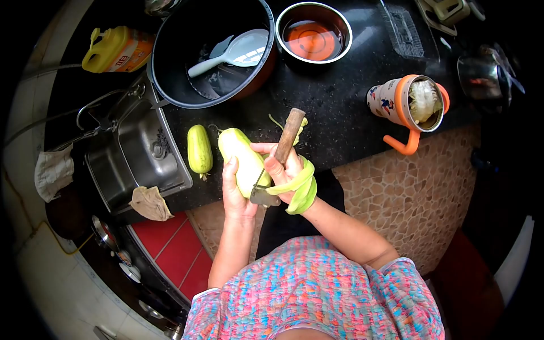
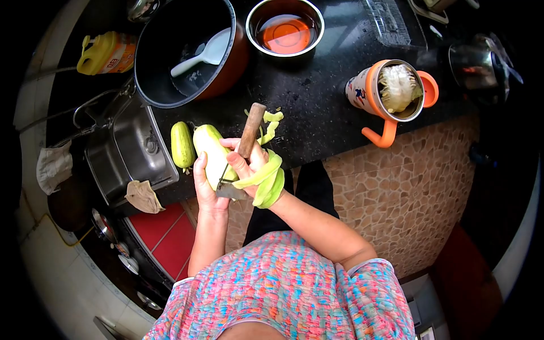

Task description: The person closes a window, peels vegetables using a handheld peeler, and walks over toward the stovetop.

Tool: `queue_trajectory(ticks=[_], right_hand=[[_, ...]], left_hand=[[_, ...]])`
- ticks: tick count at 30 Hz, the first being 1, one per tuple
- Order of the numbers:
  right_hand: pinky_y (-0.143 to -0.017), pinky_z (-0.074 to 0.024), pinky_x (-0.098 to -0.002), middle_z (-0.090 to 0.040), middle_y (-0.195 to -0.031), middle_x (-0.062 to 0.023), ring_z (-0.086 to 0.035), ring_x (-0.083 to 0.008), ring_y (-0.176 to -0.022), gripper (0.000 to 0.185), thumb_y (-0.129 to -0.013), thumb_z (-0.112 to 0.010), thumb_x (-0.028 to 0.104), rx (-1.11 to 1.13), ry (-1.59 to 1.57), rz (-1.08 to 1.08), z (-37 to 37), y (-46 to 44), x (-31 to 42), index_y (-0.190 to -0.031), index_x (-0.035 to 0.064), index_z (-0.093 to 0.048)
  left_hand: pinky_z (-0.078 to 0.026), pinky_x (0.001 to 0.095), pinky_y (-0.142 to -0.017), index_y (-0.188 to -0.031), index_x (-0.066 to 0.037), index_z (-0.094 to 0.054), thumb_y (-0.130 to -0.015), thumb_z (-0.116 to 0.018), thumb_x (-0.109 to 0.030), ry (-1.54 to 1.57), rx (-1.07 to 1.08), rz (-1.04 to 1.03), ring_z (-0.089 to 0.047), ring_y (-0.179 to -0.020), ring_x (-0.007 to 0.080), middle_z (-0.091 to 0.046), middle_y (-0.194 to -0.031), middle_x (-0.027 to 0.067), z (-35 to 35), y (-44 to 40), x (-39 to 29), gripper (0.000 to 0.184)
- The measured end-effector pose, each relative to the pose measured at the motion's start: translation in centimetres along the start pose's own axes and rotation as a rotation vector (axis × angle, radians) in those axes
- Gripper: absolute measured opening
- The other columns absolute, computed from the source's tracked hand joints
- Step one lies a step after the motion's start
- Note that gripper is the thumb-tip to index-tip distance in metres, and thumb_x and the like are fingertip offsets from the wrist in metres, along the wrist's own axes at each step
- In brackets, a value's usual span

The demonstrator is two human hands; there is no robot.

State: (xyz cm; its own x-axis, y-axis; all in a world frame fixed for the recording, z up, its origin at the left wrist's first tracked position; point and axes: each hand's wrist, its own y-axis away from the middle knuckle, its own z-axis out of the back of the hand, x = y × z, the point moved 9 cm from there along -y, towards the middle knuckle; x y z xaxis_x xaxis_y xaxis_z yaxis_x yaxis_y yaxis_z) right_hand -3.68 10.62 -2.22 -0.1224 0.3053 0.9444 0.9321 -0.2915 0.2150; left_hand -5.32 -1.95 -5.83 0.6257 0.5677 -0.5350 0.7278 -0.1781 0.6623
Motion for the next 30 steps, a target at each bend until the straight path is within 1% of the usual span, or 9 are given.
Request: queue_trajectory(ticks=[6, 7, 9, 12, 14, 17, 21, 25, 30], right_hand=[[-0.068, -0.0492, -0.0280, -0.064, -0.084, -0.0062, -0.061, -0.0138, -0.076, 0.036, -0.092, -0.057, 0.037, -0.048, -0.001, -0.092, 0.6, -0.8, -1.3, -0.102, 0.0018, -0.056], [-0.067, -0.0462, -0.0246, -0.060, -0.080, -0.0020, -0.056, -0.0097, -0.075, 0.033, -0.094, -0.054, 0.036, -0.065, -0.004, -0.153, 1.0, -1.2, -1.7, -0.090, 0.0044, -0.059], [-0.066, -0.0459, -0.0249, -0.058, -0.077, -0.0009, -0.055, -0.0098, -0.072, 0.032, -0.093, -0.055, 0.037, -0.106, 0.060, -0.134, 1.8, -2.1, -1.8, -0.088, 0.0049, -0.058], [-0.071, -0.0476, -0.0290, -0.061, -0.089, -0.0051, -0.058, -0.0130, -0.081, 0.036, -0.092, -0.057, 0.036, -0.039, -0.031, -0.145, 1.3, -2.9, -1.9, -0.105, 0.0023, -0.055], [-0.083, -0.0451, -0.0301, -0.056, -0.106, -0.0064, -0.053, -0.0139, -0.096, 0.043, -0.093, -0.056, 0.036, 0.070, -0.156, -0.143, 0.3, -3.0, -1.8, -0.118, 0.0013, -0.052], [-0.087, -0.0434, -0.0296, -0.054, -0.106, -0.0062, -0.052, -0.0138, -0.097, 0.050, -0.092, -0.057, 0.036, 0.108, -0.197, -0.167, -0.4, -2.3, -1.5, -0.127, 0.0014, -0.048], [-0.095, -0.0406, -0.0319, -0.050, -0.126, -0.0144, -0.052, -0.0192, -0.106, 0.058, -0.092, -0.057, 0.036, 0.161, -0.092, -0.103, -1.3, -1.6, -2.0, -0.135, -0.0001, -0.040], [-0.095, -0.0412, -0.0321, -0.050, -0.126, -0.0163, -0.053, -0.0197, -0.105, 0.058, -0.092, -0.058, 0.035, 0.174, -0.043, -0.054, -1.7, -2.0, -1.6, -0.134, -0.0003, -0.040], [-0.077, -0.0483, -0.0292, -0.061, -0.100, -0.0103, -0.059, -0.0154, -0.087, 0.040, -0.091, -0.059, 0.032, 0.104, -0.075, -0.186, -0.6, -2.8, -2.3, -0.115, 0.0004, -0.053]], left_hand=[[-0.046, 0.0357, -0.093, -0.124, 0.000, -0.046, -0.085, -0.058, -0.036, -0.126, 0.037, -0.015, -0.058, -0.105, 0.0237, -0.058, -0.115, 0.0139, 0.3, 0.6, -0.2, 0.054], [-0.047, 0.0354, -0.092, -0.124, 0.000, -0.046, -0.084, -0.059, -0.036, -0.174, 0.077, -0.002, -0.058, -0.105, 0.0236, -0.058, -0.115, 0.0140, -0.2, 1.0, -0.2, 0.056], [-0.054, 0.0357, -0.078, -0.125, 0.000, -0.046, -0.082, -0.061, -0.037, -0.147, 0.124, 0.081, -0.063, -0.091, 0.0243, -0.061, -0.108, 0.0148, -0.6, 2.0, 1.0, 0.058], [-0.057, 0.0359, -0.067, -0.125, -0.001, -0.046, -0.082, -0.060, -0.037, -0.139, 0.166, 0.145, -0.066, -0.082, 0.0251, -0.063, -0.102, 0.0152, -0.5, 2.6, 1.8, 0.058], [-0.056, 0.0363, -0.075, -0.126, -0.001, -0.045, -0.083, -0.059, -0.037, -0.088, 0.189, 0.176, -0.064, -0.088, 0.0246, -0.062, -0.107, 0.0148, -1.0, 2.6, 1.8, 0.058], [-0.046, 0.0375, -0.094, -0.130, -0.002, -0.043, -0.085, -0.056, -0.034, -0.059, 0.143, 0.102, -0.058, -0.105, 0.0246, -0.058, -0.118, 0.0132, -0.4, 1.5, 0.3, 0.057], [-0.044, 0.0374, -0.096, -0.131, -0.001, -0.042, -0.085, -0.056, -0.034, -0.054, 0.062, 0.051, -0.056, -0.110, 0.0251, -0.056, -0.121, 0.0149, 0.6, 0.6, -0.3, 0.059], [-0.044, 0.0373, -0.097, -0.133, 0.000, -0.038, -0.085, -0.057, -0.036, -0.070, 0.147, 0.055, -0.055, -0.111, 0.0255, -0.054, -0.123, 0.0154, -0.8, 0.8, -0.2, 0.063], [-0.041, 0.0364, -0.099, -0.137, 0.000, -0.032, -0.078, -0.062, -0.039, -0.178, 0.284, 0.076, -0.050, -0.117, 0.0247, -0.047, -0.129, 0.0153, -3.0, 1.6, -0.3, 0.077]])
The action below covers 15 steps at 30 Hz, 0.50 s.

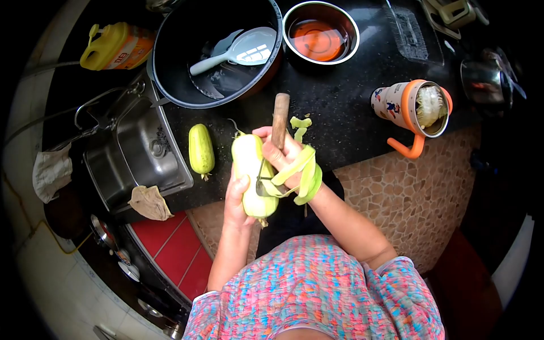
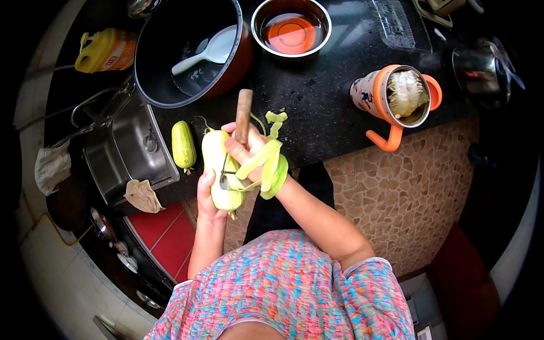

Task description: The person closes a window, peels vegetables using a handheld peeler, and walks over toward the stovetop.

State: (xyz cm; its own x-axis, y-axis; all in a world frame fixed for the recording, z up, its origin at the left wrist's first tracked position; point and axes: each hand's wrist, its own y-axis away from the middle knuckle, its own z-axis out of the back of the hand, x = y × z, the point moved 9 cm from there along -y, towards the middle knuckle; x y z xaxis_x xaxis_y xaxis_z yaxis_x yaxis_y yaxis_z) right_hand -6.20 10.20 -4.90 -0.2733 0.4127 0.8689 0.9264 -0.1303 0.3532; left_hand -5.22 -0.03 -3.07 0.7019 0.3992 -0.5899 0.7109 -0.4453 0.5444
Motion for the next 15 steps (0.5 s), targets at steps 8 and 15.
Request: queue_trajectory(ticks=[8, 15], right_hand=[[-0.068, -0.0485, -0.0246, -0.062, -0.083, -0.0039, -0.059, -0.0096, -0.075, 0.033, -0.093, -0.054, 0.038, -0.072, -0.097, -0.112, 0.6, -1.6, -0.7, -0.099, 0.0058, -0.055], [-0.051, -0.0465, -0.0244, -0.060, -0.064, -0.0059, -0.055, -0.0118, -0.051, 0.036, -0.092, -0.055, 0.042, -0.185, -0.266, -0.370, 2.3, -4.0, -4.2, -0.081, 0.0074, -0.051]], left_hand=[[-0.055, 0.0277, -0.062, -0.140, -0.001, -0.024, -0.071, -0.066, -0.044, -0.100, 0.070, 0.055, -0.062, -0.077, 0.0201, -0.053, -0.108, 0.0151, -1.4, 0.6, -0.1, 0.093], [-0.055, 0.0353, -0.060, -0.123, 0.002, -0.042, -0.066, -0.070, -0.041, -0.065, -0.003, 0.154, -0.063, -0.074, 0.0273, -0.058, -0.092, 0.0189, 1.9, 2.1, 1.8, 0.077]])
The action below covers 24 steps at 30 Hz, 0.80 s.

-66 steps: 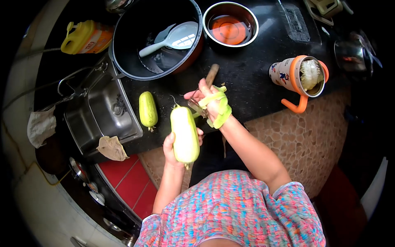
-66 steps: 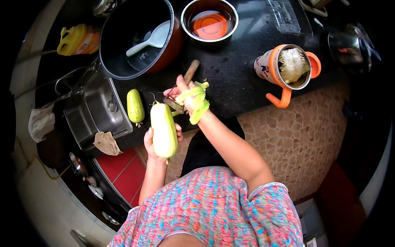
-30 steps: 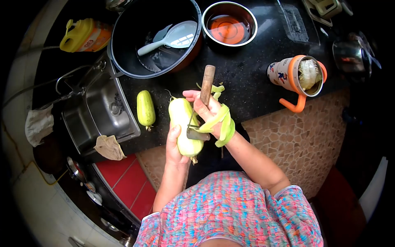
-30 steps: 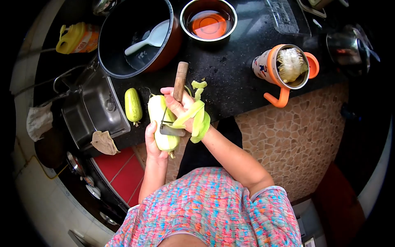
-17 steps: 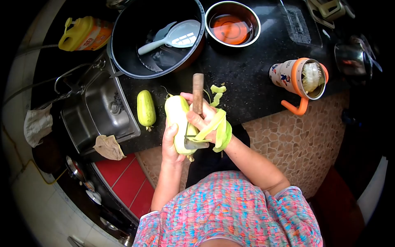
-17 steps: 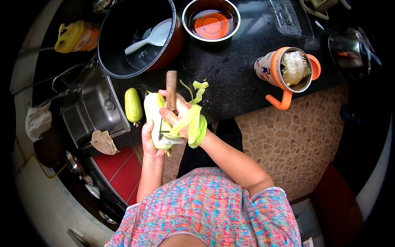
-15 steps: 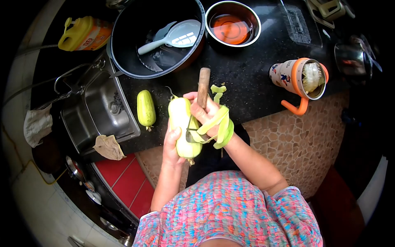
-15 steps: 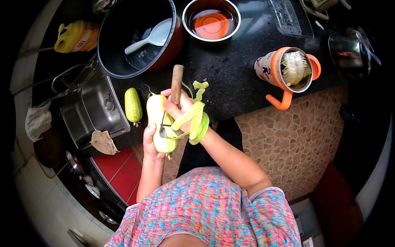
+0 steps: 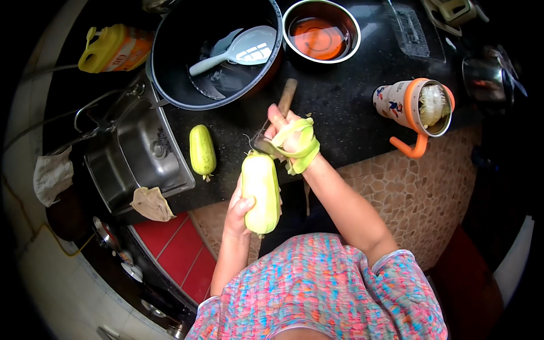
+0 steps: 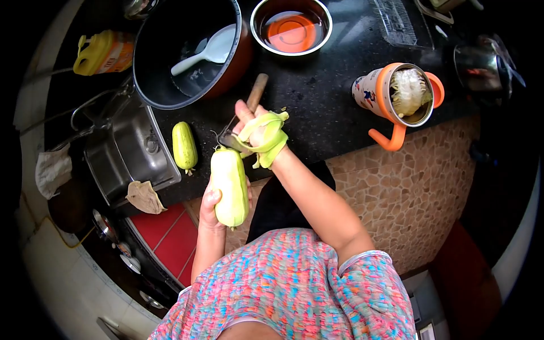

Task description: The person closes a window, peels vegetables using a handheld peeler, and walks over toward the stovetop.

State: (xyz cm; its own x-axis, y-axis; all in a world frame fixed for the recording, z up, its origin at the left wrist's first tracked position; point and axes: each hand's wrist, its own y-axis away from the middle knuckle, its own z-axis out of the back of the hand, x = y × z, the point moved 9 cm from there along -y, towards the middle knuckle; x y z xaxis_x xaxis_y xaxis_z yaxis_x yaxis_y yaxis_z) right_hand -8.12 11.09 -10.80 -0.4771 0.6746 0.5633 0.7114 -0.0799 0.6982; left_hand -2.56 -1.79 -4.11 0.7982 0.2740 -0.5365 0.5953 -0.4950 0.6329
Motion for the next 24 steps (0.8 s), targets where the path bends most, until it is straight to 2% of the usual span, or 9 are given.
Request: queue_trajectory(ticks=[2, 5, 7, 10, 11, 12, 15, 19, 24], right_hand=[[-0.056, -0.0486, -0.0254, -0.063, -0.068, -0.0084, -0.058, -0.0128, -0.056, 0.036, -0.092, -0.055, 0.040, -0.041, -0.173, 0.036, 0.2, -0.6, -0.1, -0.080, 0.0068, -0.052], [-0.061, -0.0492, -0.0250, -0.065, -0.073, -0.0093, -0.060, -0.0127, -0.061, 0.037, -0.096, -0.049, 0.039, 0.029, -0.093, 0.047, 0.0, 0.2, 0.3, -0.081, 0.0063, -0.055], [-0.065, -0.0479, -0.0226, -0.065, -0.076, -0.0065, -0.060, -0.0111, -0.067, 0.038, -0.098, -0.043, 0.039, 0.108, 0.002, 0.074, -0.8, 1.3, 0.9, -0.085, 0.0057, -0.058], [-0.074, -0.0458, -0.0247, -0.066, -0.091, -0.0067, -0.058, -0.0100, -0.079, 0.041, -0.099, -0.039, 0.037, 0.097, 0.131, 0.171, -1.2, 3.1, 1.3, -0.100, 0.0023, -0.061], [-0.076, -0.0458, -0.0265, -0.065, -0.099, -0.0089, -0.057, -0.0109, -0.086, 0.043, -0.099, -0.039, 0.037, 0.105, 0.187, 0.223, -1.4, 4.0, 1.7, -0.105, 0.0008, -0.061], [-0.079, -0.0460, -0.0277, -0.063, -0.105, -0.0095, -0.056, -0.0112, -0.091, 0.042, -0.099, -0.040, 0.036, 0.127, 0.196, 0.206, -1.8, 5.1, 1.7, -0.112, -0.0003, -0.058], [-0.056, -0.0444, -0.0185, -0.062, -0.089, -0.0013, -0.053, -0.0047, -0.066, 0.037, -0.096, -0.050, 0.033, 0.091, 0.124, 0.294, -1.6, 6.8, 0.6, -0.116, 0.0033, -0.058], [-0.080, -0.0459, -0.0291, -0.058, -0.104, -0.0082, -0.055, -0.0133, -0.089, 0.049, -0.095, -0.052, 0.036, 0.104, 0.090, 0.445, -2.2, 8.4, 0.7, -0.124, -0.0035, -0.048], [-0.075, -0.0464, -0.0280, -0.057, -0.092, -0.0064, -0.057, -0.0139, -0.084, 0.051, -0.092, -0.056, 0.039, 0.080, 0.221, 0.510, -1.9, 8.2, 0.9, -0.122, -0.0024, -0.050]], left_hand=[[-0.055, 0.0362, -0.060, -0.123, 0.003, -0.043, -0.068, -0.068, -0.040, 0.018, -0.012, -0.004, -0.063, -0.074, 0.0280, -0.059, -0.096, 0.0210, 0.4, -0.1, -0.2, 0.074], [-0.056, 0.0388, -0.069, -0.134, -0.002, -0.033, -0.076, -0.064, -0.043, 0.094, -0.007, -0.022, -0.064, -0.081, 0.0290, -0.057, -0.103, 0.0236, 1.4, -0.6, 0.1, 0.077], [-0.055, 0.0390, -0.074, -0.132, -0.001, -0.039, -0.084, -0.056, -0.051, 0.357, -0.040, 0.008, -0.063, -0.087, 0.0288, -0.057, -0.110, 0.0236, 1.8, -0.9, 0.6, 0.071], [-0.054, 0.0434, -0.077, -0.128, -0.001, -0.045, -0.087, -0.049, -0.056, 0.420, 0.064, -0.030, -0.063, -0.090, 0.0299, -0.060, -0.109, 0.0200, 1.1, -1.8, -0.4, 0.068], [-0.054, 0.0394, -0.077, -0.129, -0.001, -0.044, -0.086, -0.052, -0.052, 0.339, -0.169, -0.052, -0.063, -0.090, 0.0285, -0.058, -0.111, 0.0215, 2.4, -2.0, -0.1, 0.067], [-0.054, 0.0394, -0.077, -0.129, -0.001, -0.044, -0.086, -0.052, -0.052, 0.341, -0.169, -0.052, -0.063, -0.090, 0.0285, -0.058, -0.111, 0.0215, 2.2, -2.4, -0.4, 0.067], [-0.053, 0.0409, -0.081, -0.124, 0.000, -0.047, -0.086, -0.053, -0.043, 0.273, -0.136, -0.067, -0.062, -0.093, 0.0280, -0.059, -0.111, 0.0180, 1.2, -2.9, -1.4, 0.058], [-0.044, 0.0363, -0.096, -0.125, -0.002, -0.048, -0.090, -0.052, -0.036, 0.357, -0.182, -0.146, -0.058, -0.106, 0.0233, -0.059, -0.116, 0.0127, 0.8, -3.1, -1.7, 0.049], [-0.044, 0.0359, -0.096, -0.125, -0.001, -0.048, -0.090, -0.052, -0.036, 0.335, -0.262, -0.203, -0.058, -0.105, 0.0228, -0.059, -0.116, 0.0126, 1.1, -3.3, -1.4, 0.049]])
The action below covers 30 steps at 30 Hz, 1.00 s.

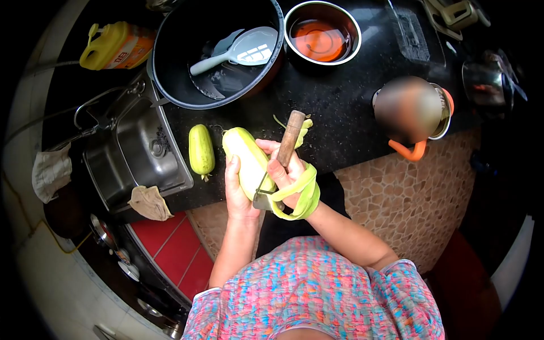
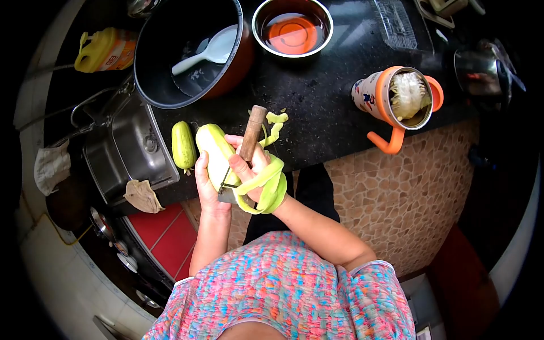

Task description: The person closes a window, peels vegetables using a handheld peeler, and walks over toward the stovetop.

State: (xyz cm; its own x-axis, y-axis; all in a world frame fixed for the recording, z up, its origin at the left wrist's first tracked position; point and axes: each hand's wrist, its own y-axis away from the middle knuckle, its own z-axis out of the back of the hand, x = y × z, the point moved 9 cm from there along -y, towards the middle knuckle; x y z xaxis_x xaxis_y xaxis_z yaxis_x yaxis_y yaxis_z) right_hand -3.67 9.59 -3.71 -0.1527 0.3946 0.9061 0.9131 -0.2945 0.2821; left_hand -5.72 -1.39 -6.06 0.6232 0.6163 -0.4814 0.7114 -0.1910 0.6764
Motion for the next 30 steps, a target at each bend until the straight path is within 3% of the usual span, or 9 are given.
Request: queue_trajectory(ticks=[5, 10, 12, 17, 19, 22, 28, 30], right_hand=[[-0.074, -0.0472, -0.0299, -0.058, -0.091, -0.0077, -0.057, -0.0154, -0.082, 0.047, -0.091, -0.057, 0.038, 0.034, 0.066, -0.001, -0.1, -0.4, 0.1, -0.116, -0.0010, -0.053], [-0.073, -0.0482, -0.0298, -0.061, -0.091, -0.0086, -0.059, -0.0154, -0.081, 0.043, -0.091, -0.057, 0.037, 0.058, 0.145, 0.010, -0.5, -0.3, 0.3, -0.112, -0.0005, -0.055], [-0.074, -0.0485, -0.0254, -0.062, -0.093, -0.0068, -0.060, -0.0122, -0.083, 0.043, -0.094, -0.052, 0.038, 0.037, 0.062, -0.071, -0.3, -0.2, -0.3, -0.113, -0.0013, -0.056], [-0.066, -0.0496, -0.0278, -0.066, -0.085, -0.0092, -0.063, -0.0146, -0.075, 0.036, -0.093, -0.056, 0.033, -0.015, 0.055, -0.027, -0.2, -0.1, -0.1, -0.107, 0.0000, -0.058], [-0.063, -0.0489, -0.0276, -0.065, -0.080, -0.0081, -0.062, -0.0137, -0.070, 0.030, -0.093, -0.057, 0.031, -0.024, 0.147, -0.138, 0.0, -0.5, 0.0, -0.100, 0.0018, -0.058], [-0.058, -0.0455, -0.0272, -0.059, -0.072, -0.0038, -0.055, -0.0120, -0.062, 0.024, -0.092, -0.058, 0.027, -0.006, 0.120, -0.090, -0.1, -1.2, -0.5, -0.094, 0.0036, -0.055], [-0.062, -0.0456, -0.0267, -0.056, -0.076, -0.0033, -0.055, -0.0120, -0.067, 0.029, -0.092, -0.058, 0.029, -0.036, 0.067, 0.045, -0.3, -2.6, -0.1, -0.103, 0.0023, -0.054], [-0.064, -0.0468, -0.0272, -0.058, -0.078, -0.0047, -0.057, -0.0125, -0.070, 0.036, -0.093, -0.057, 0.033, 0.012, 0.045, -0.075, -0.3, -3.4, -0.7, -0.111, 0.0017, -0.054]], left_hand=[[-0.044, 0.0364, -0.095, -0.126, -0.002, -0.047, -0.090, -0.051, -0.036, -0.112, 0.103, -0.023, -0.058, -0.106, 0.0233, -0.058, -0.118, 0.0132, -0.2, 0.0, -0.5, 0.050], [-0.044, 0.0365, -0.096, -0.126, -0.002, -0.047, -0.090, -0.051, -0.035, -0.074, 0.055, -0.011, -0.057, -0.108, 0.0234, -0.058, -0.118, 0.0129, 0.4, 0.9, -0.6, 0.050], [-0.044, 0.0365, -0.096, -0.126, -0.002, -0.047, -0.090, -0.051, -0.035, -0.058, 0.047, 0.008, -0.057, -0.108, 0.0234, -0.058, -0.118, 0.0128, 0.4, 1.2, -0.4, 0.050], [-0.043, 0.0375, -0.097, -0.129, -0.002, -0.045, -0.089, -0.051, -0.037, -0.071, 0.005, -0.023, -0.055, -0.111, 0.0238, -0.057, -0.120, 0.0127, 1.9, 1.2, -0.6, 0.054], [-0.042, 0.0376, -0.098, -0.129, -0.002, -0.044, -0.088, -0.052, -0.037, -0.074, 0.014, 0.002, -0.055, -0.111, 0.0241, -0.056, -0.121, 0.0129, 2.1, 1.3, -0.4, 0.055], [-0.041, 0.0380, -0.100, -0.133, 0.000, -0.040, -0.086, -0.055, -0.037, -0.126, 0.060, 0.012, -0.054, -0.113, 0.0260, -0.054, -0.125, 0.0146, 1.9, 1.7, -0.3, 0.061], [-0.042, 0.0384, -0.100, -0.135, 0.000, -0.038, -0.085, -0.057, -0.035, -0.106, 0.162, 0.055, -0.054, -0.114, 0.0262, -0.053, -0.127, 0.0157, 0.3, 1.9, -0.4, 0.064], [-0.039, 0.0374, -0.102, -0.142, -0.002, -0.022, -0.078, -0.062, -0.040, -0.197, 0.228, 0.114, -0.045, -0.123, 0.0268, -0.039, -0.136, 0.0174, -0.9, 2.4, 0.2, 0.084]])
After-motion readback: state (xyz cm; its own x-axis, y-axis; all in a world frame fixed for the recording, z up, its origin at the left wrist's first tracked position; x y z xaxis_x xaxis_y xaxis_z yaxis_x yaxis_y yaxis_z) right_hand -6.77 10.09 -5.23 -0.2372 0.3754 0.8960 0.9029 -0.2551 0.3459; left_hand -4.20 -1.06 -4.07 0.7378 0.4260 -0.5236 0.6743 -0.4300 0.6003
